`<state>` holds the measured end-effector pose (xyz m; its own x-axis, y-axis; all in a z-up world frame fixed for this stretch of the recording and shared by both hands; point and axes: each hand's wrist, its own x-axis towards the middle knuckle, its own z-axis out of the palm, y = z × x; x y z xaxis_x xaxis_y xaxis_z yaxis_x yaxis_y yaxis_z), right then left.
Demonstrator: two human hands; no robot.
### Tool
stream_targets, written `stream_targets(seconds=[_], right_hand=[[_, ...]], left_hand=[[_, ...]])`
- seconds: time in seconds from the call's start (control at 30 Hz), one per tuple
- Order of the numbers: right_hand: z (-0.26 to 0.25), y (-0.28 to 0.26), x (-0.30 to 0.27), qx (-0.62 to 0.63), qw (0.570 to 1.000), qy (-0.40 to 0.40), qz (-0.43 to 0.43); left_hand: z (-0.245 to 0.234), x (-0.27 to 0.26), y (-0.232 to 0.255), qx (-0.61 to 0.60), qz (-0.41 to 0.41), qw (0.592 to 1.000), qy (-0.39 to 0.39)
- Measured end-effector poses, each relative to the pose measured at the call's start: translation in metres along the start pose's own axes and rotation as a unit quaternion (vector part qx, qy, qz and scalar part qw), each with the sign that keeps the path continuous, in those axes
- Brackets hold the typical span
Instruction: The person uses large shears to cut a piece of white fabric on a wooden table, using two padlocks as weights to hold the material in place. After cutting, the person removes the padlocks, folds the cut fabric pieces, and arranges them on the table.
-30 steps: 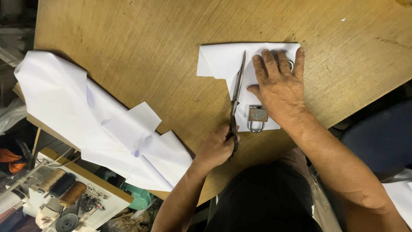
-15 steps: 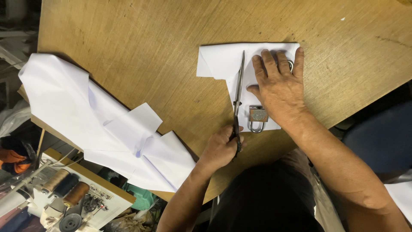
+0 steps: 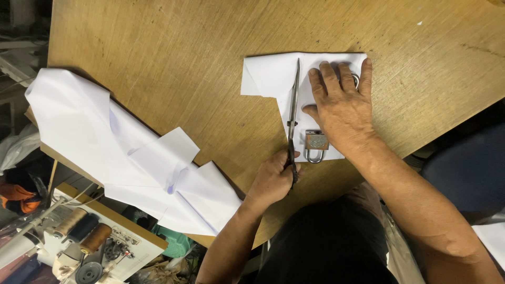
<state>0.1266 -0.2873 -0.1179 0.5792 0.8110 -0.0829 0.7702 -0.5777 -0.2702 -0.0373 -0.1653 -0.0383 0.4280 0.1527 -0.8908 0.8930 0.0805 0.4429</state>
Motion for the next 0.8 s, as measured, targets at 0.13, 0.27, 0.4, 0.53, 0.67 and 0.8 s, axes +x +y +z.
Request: stream_targets(seconds=[0.13, 0.27, 0.4, 0.53, 0.67, 0.8], right_hand=[[0.000, 0.000, -0.001, 0.005, 1.000, -0.011, -0.001], [-0.002, 0.000, 0.000, 0.000, 1.000, -0.012, 0.001], [-0.002, 0.000, 0.000, 0.012, 1.000, -0.009, -0.001], [-0.001, 0.001, 0.000, 0.021, 1.000, -0.013, 0.002], [-0.002, 0.000, 0.000, -0.001, 1.000, -0.008, -0.002], [0.002, 0.001, 0.000, 0.004, 1.000, -0.002, 0.000]], left_hand=[[-0.001, -0.003, 0.004, -0.050, -0.004, 0.999, -0.016], [-0.007, -0.002, 0.012, -0.027, 0.001, 0.999, -0.027], [-0.004, 0.004, 0.012, -0.029, -0.002, 0.999, -0.016], [-0.003, 0.007, 0.006, -0.047, -0.002, 0.999, -0.016], [0.003, 0.011, -0.007, -0.069, 0.004, 0.997, -0.016], [-0.002, 0.010, 0.003, -0.099, 0.004, 0.995, -0.024]])
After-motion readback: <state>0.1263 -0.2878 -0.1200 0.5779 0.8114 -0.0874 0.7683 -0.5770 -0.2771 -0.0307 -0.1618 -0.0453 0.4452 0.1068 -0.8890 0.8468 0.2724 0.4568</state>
